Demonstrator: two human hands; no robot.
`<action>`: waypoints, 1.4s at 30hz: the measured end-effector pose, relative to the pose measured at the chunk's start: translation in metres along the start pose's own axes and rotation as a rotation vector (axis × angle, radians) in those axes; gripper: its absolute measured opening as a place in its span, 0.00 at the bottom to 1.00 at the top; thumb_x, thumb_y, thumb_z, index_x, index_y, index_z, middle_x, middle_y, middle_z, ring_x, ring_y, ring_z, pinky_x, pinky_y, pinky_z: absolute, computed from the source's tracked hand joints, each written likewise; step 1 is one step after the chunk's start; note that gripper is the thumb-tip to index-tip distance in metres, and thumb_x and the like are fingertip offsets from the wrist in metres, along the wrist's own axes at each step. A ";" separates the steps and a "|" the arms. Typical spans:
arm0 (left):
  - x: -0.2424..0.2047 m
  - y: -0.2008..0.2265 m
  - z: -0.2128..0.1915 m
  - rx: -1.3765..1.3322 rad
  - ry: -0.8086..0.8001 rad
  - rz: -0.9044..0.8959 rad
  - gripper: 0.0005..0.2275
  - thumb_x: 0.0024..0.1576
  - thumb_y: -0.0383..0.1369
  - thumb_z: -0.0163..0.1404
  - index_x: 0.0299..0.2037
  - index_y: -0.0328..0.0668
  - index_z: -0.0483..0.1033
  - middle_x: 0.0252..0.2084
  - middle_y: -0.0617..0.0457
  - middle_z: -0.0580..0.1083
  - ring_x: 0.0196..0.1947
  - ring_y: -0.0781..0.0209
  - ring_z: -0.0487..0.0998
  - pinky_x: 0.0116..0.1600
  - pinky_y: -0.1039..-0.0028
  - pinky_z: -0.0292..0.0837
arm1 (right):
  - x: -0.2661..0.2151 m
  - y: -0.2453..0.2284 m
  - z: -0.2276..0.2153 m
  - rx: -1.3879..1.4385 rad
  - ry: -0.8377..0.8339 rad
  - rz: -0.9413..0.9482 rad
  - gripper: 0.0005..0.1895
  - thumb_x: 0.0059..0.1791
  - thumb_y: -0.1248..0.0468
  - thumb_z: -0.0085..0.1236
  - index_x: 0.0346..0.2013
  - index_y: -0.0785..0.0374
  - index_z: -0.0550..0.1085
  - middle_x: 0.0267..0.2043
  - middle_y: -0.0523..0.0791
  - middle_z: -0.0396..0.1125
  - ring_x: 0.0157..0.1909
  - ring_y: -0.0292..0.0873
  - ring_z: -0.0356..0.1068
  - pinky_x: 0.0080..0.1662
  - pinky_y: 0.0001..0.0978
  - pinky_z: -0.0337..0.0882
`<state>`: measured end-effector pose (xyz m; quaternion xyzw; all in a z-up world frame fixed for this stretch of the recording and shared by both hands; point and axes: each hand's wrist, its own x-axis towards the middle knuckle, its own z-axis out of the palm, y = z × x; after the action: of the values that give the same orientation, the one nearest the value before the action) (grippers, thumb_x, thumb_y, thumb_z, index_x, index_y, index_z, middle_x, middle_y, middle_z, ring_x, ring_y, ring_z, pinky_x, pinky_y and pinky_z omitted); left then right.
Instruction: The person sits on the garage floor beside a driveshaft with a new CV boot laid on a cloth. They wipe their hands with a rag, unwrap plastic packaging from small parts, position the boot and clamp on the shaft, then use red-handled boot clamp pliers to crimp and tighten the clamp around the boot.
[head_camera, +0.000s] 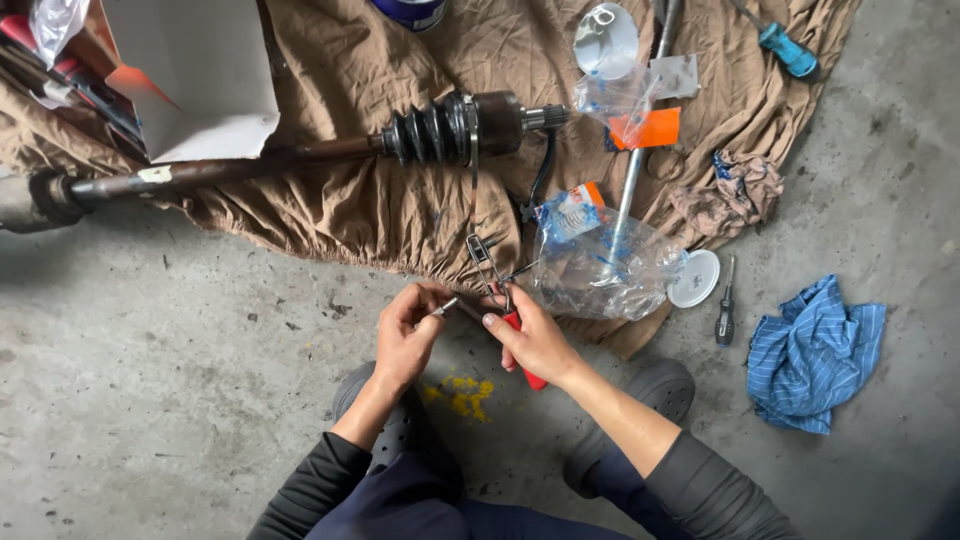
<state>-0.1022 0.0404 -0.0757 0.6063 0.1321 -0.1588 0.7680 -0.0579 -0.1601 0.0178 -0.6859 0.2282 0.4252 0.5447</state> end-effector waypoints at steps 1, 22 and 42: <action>0.006 0.012 0.005 -0.001 0.000 -0.001 0.03 0.50 0.21 0.46 0.30 0.34 0.64 0.47 0.48 0.77 0.43 0.65 0.75 0.49 0.77 0.71 | 0.000 0.005 -0.002 0.000 0.000 0.001 0.26 0.52 0.63 0.51 0.64 0.61 0.57 0.55 0.38 0.67 0.17 0.34 0.66 0.22 0.29 0.69; 0.034 0.058 0.021 0.334 -0.231 -0.207 0.09 0.55 0.33 0.54 0.34 0.34 0.72 0.24 0.50 0.74 0.24 0.66 0.72 0.32 0.74 0.70 | -0.006 -0.007 -0.010 0.197 -0.095 -0.024 0.24 0.52 0.64 0.49 0.63 0.65 0.64 0.38 0.47 0.68 0.20 0.35 0.66 0.23 0.27 0.68; 0.030 0.079 0.037 0.657 -0.265 0.217 0.06 0.62 0.30 0.48 0.40 0.35 0.67 0.35 0.38 0.72 0.35 0.33 0.75 0.36 0.52 0.70 | -0.003 0.018 -0.007 0.316 -0.114 -0.106 0.32 0.53 0.62 0.50 0.70 0.65 0.56 0.38 0.46 0.68 0.25 0.35 0.67 0.30 0.26 0.71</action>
<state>-0.0421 0.0184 -0.0088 0.8050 -0.0914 -0.1875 0.5553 -0.0717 -0.1725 0.0109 -0.5777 0.2243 0.3930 0.6793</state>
